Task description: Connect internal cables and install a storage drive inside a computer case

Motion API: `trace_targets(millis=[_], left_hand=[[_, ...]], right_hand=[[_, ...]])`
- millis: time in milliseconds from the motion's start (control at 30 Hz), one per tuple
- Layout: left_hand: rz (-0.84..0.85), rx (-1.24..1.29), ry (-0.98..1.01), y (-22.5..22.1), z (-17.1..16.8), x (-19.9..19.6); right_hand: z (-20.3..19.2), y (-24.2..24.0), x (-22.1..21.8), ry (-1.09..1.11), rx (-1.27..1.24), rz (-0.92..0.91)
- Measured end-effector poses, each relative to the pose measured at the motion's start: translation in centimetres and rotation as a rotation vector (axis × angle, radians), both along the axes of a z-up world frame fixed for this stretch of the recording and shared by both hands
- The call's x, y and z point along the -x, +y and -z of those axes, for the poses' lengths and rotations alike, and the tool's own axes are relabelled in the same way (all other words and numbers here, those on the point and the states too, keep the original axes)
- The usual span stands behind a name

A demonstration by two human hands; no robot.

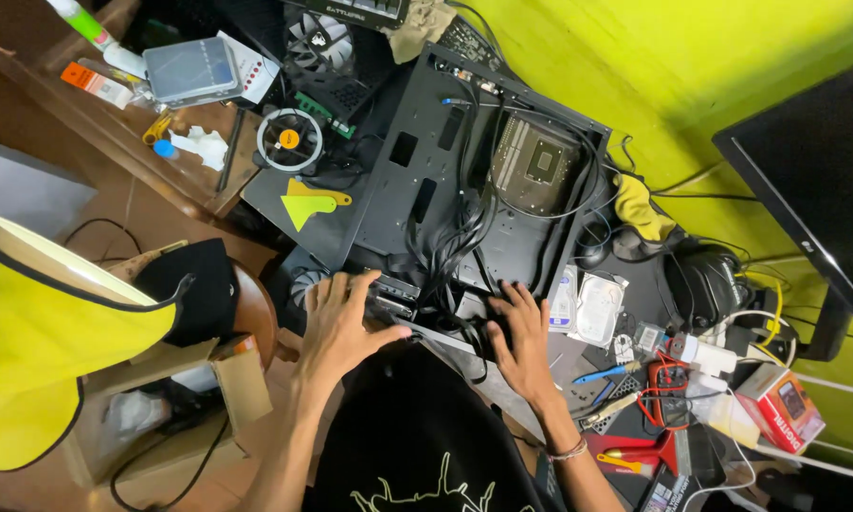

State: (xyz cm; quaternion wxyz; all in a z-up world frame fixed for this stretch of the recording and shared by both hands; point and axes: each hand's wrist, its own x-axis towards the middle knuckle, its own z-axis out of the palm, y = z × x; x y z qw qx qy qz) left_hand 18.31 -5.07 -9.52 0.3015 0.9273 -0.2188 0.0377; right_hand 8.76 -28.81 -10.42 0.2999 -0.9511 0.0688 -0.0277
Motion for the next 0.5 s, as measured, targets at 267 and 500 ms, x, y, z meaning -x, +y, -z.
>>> trace_targets(millis=[267, 500], left_hand=[[0.08, -0.18, 0.011, -0.5, 0.9, 0.9], [-0.021, -0.013, 0.146, -0.5, 0.4, 0.2]], right_hand=[[-1.0, 2.9, 2.5, -0.168, -0.02, -0.049], [-0.8, 2.0, 1.5, -0.19, -0.238, 0.089]])
